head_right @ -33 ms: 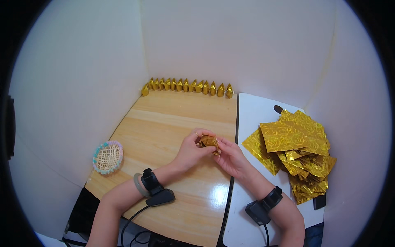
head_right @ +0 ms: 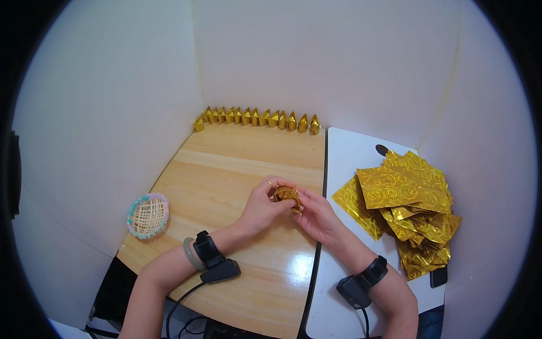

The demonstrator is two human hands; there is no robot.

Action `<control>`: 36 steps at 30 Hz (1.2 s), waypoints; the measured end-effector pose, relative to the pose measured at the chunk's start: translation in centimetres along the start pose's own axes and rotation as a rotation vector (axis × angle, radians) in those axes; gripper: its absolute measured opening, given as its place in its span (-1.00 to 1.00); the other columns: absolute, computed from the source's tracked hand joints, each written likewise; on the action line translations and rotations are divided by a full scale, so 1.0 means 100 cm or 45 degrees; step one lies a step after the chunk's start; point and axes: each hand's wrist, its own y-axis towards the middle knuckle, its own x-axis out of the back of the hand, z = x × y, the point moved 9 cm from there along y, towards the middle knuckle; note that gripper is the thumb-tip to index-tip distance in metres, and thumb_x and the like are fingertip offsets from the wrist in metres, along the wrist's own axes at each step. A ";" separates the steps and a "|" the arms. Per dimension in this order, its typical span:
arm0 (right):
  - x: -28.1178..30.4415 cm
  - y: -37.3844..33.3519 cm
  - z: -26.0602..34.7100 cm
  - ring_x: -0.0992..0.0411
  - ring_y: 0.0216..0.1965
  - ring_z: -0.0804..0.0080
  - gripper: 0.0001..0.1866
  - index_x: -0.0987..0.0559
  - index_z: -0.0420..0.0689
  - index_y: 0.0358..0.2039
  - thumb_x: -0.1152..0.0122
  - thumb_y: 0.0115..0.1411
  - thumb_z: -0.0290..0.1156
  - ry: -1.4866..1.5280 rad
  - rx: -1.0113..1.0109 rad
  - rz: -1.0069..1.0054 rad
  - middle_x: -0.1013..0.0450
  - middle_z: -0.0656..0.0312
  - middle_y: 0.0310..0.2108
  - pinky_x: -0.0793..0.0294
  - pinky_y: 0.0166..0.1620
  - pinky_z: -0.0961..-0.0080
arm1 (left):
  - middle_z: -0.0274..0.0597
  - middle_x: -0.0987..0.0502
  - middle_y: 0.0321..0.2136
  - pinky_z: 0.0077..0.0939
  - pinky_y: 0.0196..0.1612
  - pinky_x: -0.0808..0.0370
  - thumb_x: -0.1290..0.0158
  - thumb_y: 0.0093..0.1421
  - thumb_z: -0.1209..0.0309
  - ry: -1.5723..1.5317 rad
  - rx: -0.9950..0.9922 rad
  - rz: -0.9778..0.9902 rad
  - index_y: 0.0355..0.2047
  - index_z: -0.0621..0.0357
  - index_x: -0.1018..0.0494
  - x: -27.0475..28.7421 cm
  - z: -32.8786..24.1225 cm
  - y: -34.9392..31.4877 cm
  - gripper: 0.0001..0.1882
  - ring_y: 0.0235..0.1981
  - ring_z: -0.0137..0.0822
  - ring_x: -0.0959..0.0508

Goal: Folding sheets of gold foil paper into traditional ingot shapes.

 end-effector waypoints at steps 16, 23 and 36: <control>0.007 0.002 -0.002 -0.39 -0.42 0.67 -0.72 -0.32 -0.27 -0.04 0.08 0.25 -0.48 0.125 -0.069 -0.035 -0.39 0.24 -0.27 -0.49 -0.32 0.75 | -0.14 -0.43 -0.07 -0.59 0.01 -0.32 0.20 0.16 0.60 0.038 0.044 -0.020 -0.04 0.30 -0.36 0.004 0.011 -0.002 -0.65 -0.08 -0.41 -0.42; 0.011 0.002 0.007 -0.39 -0.41 0.66 -0.65 -0.27 -0.25 0.05 0.08 0.24 -0.50 0.004 -0.024 -0.094 -0.38 0.26 -0.27 -0.48 -0.36 0.74 | -0.09 -0.47 -0.16 -0.55 -0.03 -0.33 0.21 0.14 0.57 0.005 -0.079 0.018 -0.13 0.34 -0.41 0.012 -0.006 0.002 -0.69 -0.12 -0.32 -0.46; -0.030 -0.026 0.057 -0.29 -0.11 0.25 -0.54 -0.35 -0.18 -0.16 0.20 -0.15 -0.76 -1.826 0.963 -0.340 -0.26 0.09 -0.15 -0.35 -0.14 0.45 | -0.10 -0.49 -0.29 -0.34 -0.13 -0.36 0.09 0.14 0.38 1.173 -0.040 0.078 -0.29 0.16 -0.50 0.014 -0.013 0.005 -0.78 -0.19 -0.10 -0.41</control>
